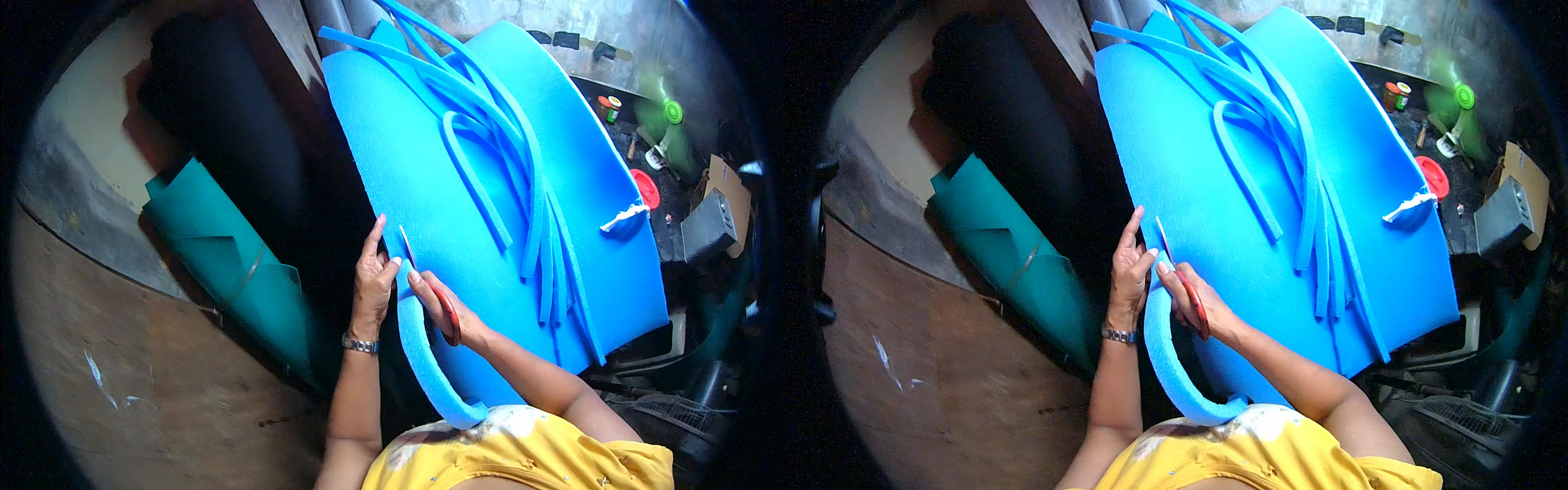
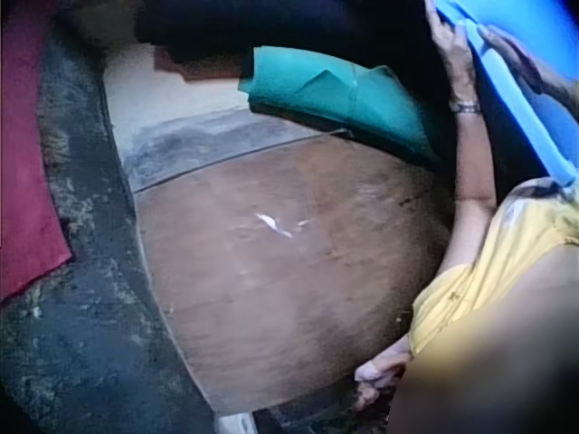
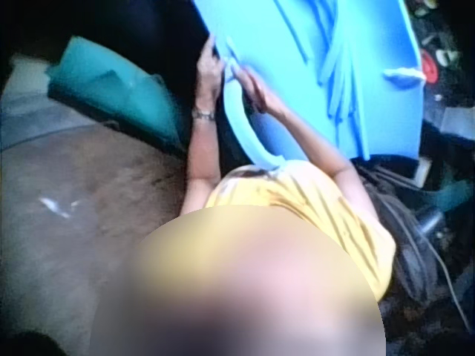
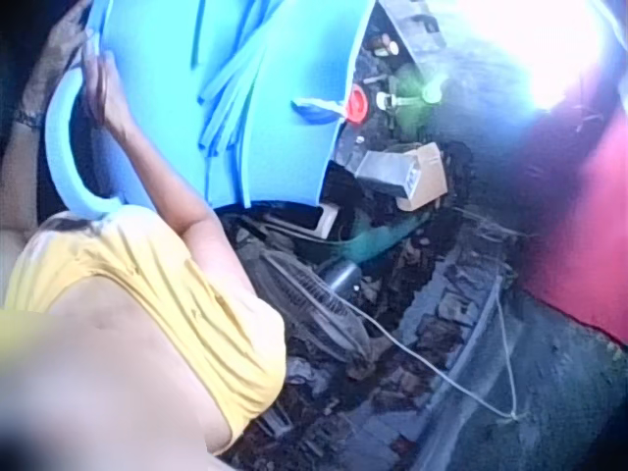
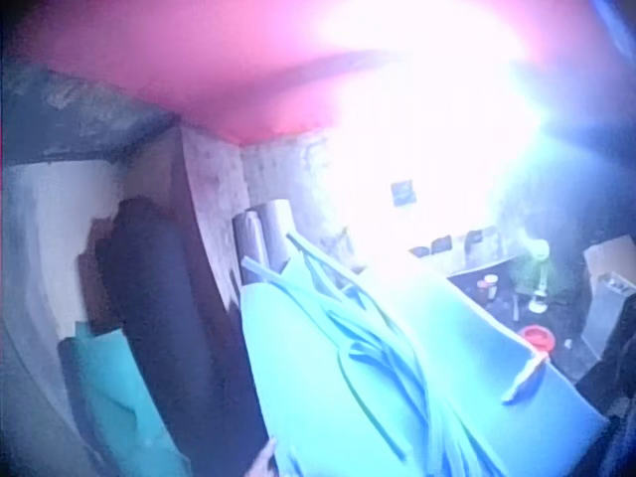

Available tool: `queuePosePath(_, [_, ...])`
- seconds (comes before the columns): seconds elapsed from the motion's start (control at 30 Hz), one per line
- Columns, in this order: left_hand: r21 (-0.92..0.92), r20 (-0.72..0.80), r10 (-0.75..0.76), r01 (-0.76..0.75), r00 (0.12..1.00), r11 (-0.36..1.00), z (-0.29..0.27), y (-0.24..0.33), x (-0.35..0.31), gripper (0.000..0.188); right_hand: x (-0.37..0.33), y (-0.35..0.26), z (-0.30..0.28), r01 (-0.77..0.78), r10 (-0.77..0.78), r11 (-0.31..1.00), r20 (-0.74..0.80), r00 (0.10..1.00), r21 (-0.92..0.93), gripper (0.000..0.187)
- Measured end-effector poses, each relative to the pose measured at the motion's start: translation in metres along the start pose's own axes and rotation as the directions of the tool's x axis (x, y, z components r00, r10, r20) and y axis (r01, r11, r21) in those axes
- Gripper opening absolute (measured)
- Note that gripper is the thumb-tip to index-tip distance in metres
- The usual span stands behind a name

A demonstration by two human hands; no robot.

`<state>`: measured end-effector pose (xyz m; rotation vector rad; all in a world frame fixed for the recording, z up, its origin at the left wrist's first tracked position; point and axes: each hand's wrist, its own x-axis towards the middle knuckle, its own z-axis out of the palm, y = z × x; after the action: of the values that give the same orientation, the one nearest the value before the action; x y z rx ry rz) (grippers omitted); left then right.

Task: The person uses red-handled scissors to cut long, narrow strips from a large blue foam sheet. The strips are cut one at a time and placed on top of the remaining foam. The person continues cutting until the end of the clip.

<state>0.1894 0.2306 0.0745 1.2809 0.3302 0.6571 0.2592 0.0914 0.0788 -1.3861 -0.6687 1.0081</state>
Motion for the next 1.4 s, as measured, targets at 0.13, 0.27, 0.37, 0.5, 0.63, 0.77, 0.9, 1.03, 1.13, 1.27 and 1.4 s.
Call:
queuePosePath(0.13, [-0.034,0.01,-0.078,0.078,0.997,0.996,-0.002,0.007,0.001,0.073,0.001,-0.004,0.002,-0.04,0.039,0.999,-0.038,0.999,-0.029,0.054])
queuePosePath(0.27, [-0.093,0.063,-0.055,0.06,0.997,0.994,-0.005,0.011,0.003,0.073,0.019,-0.011,0.005,0.012,-0.011,0.999,-0.039,0.999,0.029,0.054])
queuePosePath(0.37, [-0.128,0.075,-0.096,0.106,0.993,0.986,-0.007,0.012,0.003,0.075,0.026,-0.017,0.005,-0.016,0.014,0.998,-0.03,0.999,-0.06,0.048])
queuePosePath(0.5, [-0.135,0.101,-0.097,0.11,0.99,0.985,-0.011,0.015,0.002,0.076,0.029,-0.021,0.008,-0.033,0.024,0.992,-0.075,0.997,-0.12,0.054])
queuePosePath(0.63, [-0.105,0.123,-0.132,0.145,0.984,0.984,-0.015,0.016,0.002,0.077,0.047,-0.023,0.006,0.125,-0.129,0.99,-0.055,0.99,-0.064,0.056])
queuePosePath(0.77, [-0.017,0.09,-0.164,0.166,0.982,0.986,-0.016,0.02,0.003,0.077,0.056,-0.023,0.006,0.005,-0.022,0.983,-0.088,0.996,-0.184,0.05])
queuePosePath(0.9, [-0.121,0.107,-0.125,0.137,0.986,0.983,-0.014,0.023,0.0,0.074,0.062,-0.029,0.005,-0.043,0.023,0.975,-0.095,0.995,-0.217,0.05])
queuePosePath(1.03, [0.025,0.049,-0.178,0.176,0.983,0.984,-0.013,0.023,-0.001,0.071,0.078,-0.039,-0.001,0.059,-0.063,0.992,-0.027,0.998,-0.116,0.053])
queuePosePath(1.13, [-0.087,0.062,-0.142,0.147,0.988,0.985,-0.014,0.024,-0.002,0.07,0.08,-0.043,-0.001,-0.032,0.029,0.985,-0.022,0.999,-0.171,0.056])
queuePosePath(1.27, [-0.069,0.05,-0.148,0.152,0.988,0.986,-0.016,0.025,-0.006,0.069,0.087,-0.053,-0.003,-0.033,0.029,0.98,-0.026,0.999,-0.197,0.059])
queuePosePath(1.4, [-0.159,0.028,-0.087,0.09,0.996,0.983,-0.012,0.024,-0.007,0.064,0.102,-0.061,-0.005,-0.017,0.018,0.99,0.006,1.0,-0.137,0.061])
